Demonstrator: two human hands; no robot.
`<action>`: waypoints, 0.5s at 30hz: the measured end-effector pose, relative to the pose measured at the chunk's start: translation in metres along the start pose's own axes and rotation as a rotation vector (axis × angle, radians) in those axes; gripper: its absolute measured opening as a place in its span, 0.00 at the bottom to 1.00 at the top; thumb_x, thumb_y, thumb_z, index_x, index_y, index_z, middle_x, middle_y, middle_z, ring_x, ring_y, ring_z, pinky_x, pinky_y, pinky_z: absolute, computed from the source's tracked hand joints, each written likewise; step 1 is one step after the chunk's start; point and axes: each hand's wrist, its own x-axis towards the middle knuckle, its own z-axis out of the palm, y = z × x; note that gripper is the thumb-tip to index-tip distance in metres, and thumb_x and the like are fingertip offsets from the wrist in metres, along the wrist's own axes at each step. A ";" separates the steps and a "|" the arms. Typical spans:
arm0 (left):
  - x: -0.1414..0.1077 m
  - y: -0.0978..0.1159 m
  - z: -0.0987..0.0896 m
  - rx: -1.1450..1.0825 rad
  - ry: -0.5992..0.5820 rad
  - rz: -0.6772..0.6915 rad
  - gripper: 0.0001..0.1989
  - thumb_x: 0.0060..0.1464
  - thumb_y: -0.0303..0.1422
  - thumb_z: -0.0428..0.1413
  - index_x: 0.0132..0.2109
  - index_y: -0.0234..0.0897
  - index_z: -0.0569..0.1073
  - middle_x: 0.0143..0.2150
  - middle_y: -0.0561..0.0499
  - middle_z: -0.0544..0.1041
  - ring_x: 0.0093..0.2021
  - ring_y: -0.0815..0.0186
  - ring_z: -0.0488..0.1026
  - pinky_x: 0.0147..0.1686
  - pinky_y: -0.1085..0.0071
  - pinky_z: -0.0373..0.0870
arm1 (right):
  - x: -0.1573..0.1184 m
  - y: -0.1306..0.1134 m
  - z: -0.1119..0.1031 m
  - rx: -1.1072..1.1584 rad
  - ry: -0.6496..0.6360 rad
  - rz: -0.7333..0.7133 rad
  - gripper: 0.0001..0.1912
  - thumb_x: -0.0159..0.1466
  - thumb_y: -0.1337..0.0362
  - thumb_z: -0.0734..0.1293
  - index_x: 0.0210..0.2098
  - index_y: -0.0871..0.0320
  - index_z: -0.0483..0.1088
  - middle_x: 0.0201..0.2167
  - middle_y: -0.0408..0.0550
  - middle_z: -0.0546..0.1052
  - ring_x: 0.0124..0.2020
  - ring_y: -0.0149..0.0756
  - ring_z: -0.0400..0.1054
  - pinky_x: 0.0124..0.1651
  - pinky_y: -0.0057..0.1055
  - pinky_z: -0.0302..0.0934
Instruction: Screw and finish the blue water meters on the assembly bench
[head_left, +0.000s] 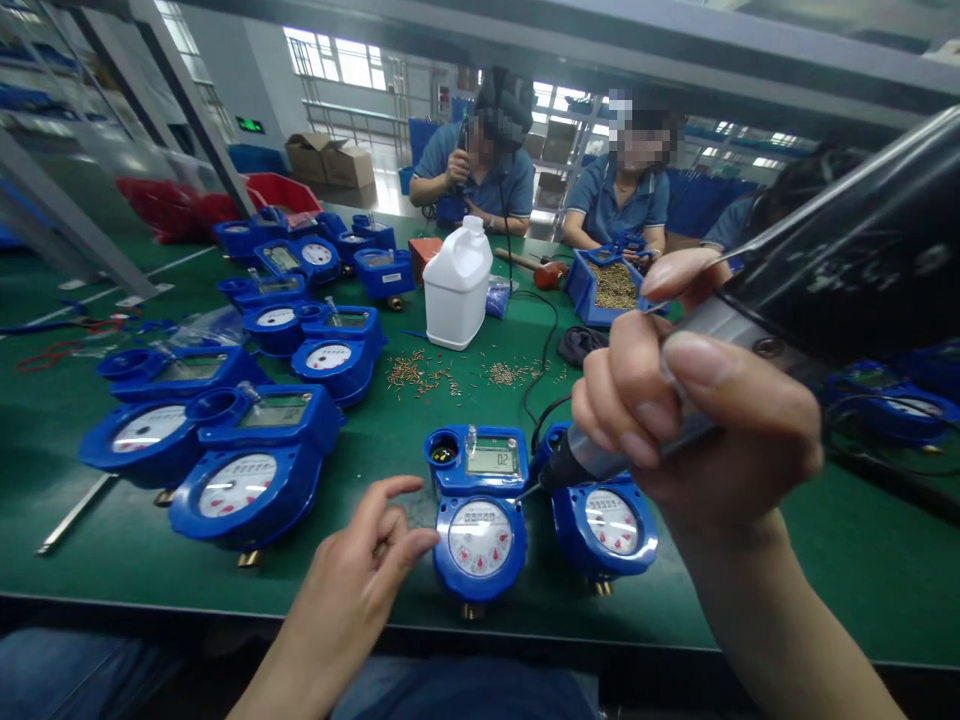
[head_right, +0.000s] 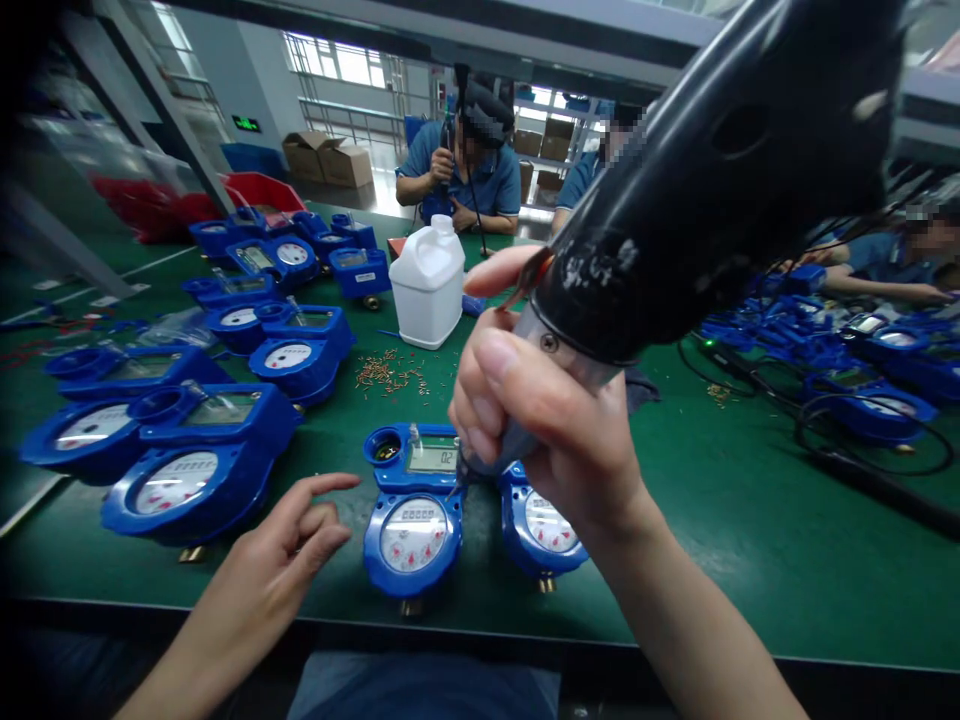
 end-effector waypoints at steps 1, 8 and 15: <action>0.000 -0.004 0.001 0.015 0.005 -0.034 0.24 0.55 0.50 0.50 0.52 0.40 0.66 0.20 0.60 0.58 0.23 0.67 0.60 0.27 0.74 0.55 | -0.001 0.002 -0.004 -0.011 0.012 0.001 0.07 0.60 0.67 0.65 0.39 0.51 0.65 0.16 0.34 0.59 0.14 0.24 0.52 0.18 0.26 0.52; 0.000 -0.019 0.018 0.110 -0.178 -0.121 0.26 0.56 0.51 0.46 0.53 0.38 0.64 0.23 0.55 0.68 0.27 0.60 0.67 0.29 0.71 0.54 | -0.004 0.022 -0.009 0.005 -0.020 0.066 0.10 0.61 0.68 0.64 0.41 0.51 0.63 0.18 0.35 0.60 0.14 0.27 0.54 0.19 0.28 0.53; 0.006 -0.026 0.029 0.029 -0.166 -0.161 0.22 0.55 0.52 0.46 0.41 0.38 0.68 0.23 0.53 0.70 0.24 0.63 0.66 0.26 0.71 0.51 | -0.010 0.051 0.006 -0.220 -0.004 0.171 0.14 0.53 0.67 0.71 0.35 0.56 0.63 0.16 0.34 0.64 0.14 0.24 0.56 0.17 0.26 0.54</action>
